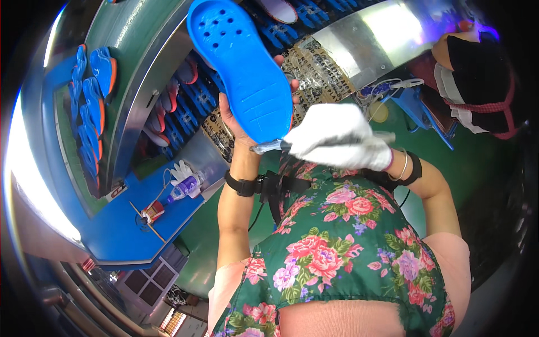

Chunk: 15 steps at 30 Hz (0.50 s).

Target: Applying glue to shoe soles using a brush in a manufacturing setting.

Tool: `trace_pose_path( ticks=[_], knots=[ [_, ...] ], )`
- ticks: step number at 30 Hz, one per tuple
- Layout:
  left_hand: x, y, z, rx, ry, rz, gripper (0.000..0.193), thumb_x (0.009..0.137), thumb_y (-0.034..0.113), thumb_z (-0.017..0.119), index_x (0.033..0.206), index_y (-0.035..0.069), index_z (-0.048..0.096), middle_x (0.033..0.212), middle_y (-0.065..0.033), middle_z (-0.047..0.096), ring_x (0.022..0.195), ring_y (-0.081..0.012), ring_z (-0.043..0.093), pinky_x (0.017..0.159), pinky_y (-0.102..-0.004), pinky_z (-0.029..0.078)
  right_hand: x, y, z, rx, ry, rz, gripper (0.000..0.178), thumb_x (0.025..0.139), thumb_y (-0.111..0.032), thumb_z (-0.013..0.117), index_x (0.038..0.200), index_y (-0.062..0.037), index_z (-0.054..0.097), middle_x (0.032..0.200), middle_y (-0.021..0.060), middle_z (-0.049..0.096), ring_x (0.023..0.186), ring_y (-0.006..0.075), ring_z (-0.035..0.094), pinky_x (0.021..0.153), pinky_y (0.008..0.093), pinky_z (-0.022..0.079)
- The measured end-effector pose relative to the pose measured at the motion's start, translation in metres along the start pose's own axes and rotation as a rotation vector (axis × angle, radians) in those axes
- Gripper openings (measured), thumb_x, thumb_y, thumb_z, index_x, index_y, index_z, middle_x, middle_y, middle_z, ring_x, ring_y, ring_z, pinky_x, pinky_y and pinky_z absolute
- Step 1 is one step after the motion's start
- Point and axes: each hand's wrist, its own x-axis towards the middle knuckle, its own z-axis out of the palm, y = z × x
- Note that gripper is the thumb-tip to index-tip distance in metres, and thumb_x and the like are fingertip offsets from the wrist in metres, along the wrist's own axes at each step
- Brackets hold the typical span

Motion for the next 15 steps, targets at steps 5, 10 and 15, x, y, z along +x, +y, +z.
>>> trace_pose_path(
  ticks=[5,10,15],
  knots=[
    [-0.001,0.007,-0.008,0.032,0.073,-0.047,0.116,0.076,0.068,0.072,0.160,0.005,0.022,0.147,-0.0205,0.045,0.113,-0.0437,0.055,0.094,-0.0563,0.053,0.005,0.008,0.001,-0.125,0.058,-0.121,0.018,0.080,-0.005,0.080,0.098,-0.0098,0.079,0.099,0.0091,0.077,0.088,0.0240,0.072,0.077,0.0360,0.058],
    [0.008,0.008,0.011,0.239,0.137,-0.052,0.121,0.071,0.072,0.074,0.156,-0.001,0.029,0.139,-0.0172,0.051,0.102,-0.0348,0.052,0.085,-0.0470,0.047,-0.002,-0.012,0.004,0.073,-0.113,-0.031,0.018,0.080,-0.009,0.080,0.097,-0.0114,0.079,0.095,0.0059,0.076,0.084,0.0223,0.071,0.075,0.0353,0.057],
    [0.013,0.020,0.011,0.176,0.001,-0.108,0.115,0.077,0.073,0.067,0.158,0.001,0.028,0.149,-0.0217,0.045,0.104,-0.0410,0.057,0.089,-0.0507,0.047,0.013,-0.005,-0.009,-0.043,0.077,-0.027,0.013,0.079,-0.006,0.080,0.092,-0.0086,0.080,0.096,0.0084,0.077,0.086,0.0236,0.073,0.078,0.0352,0.058]
  ],
)
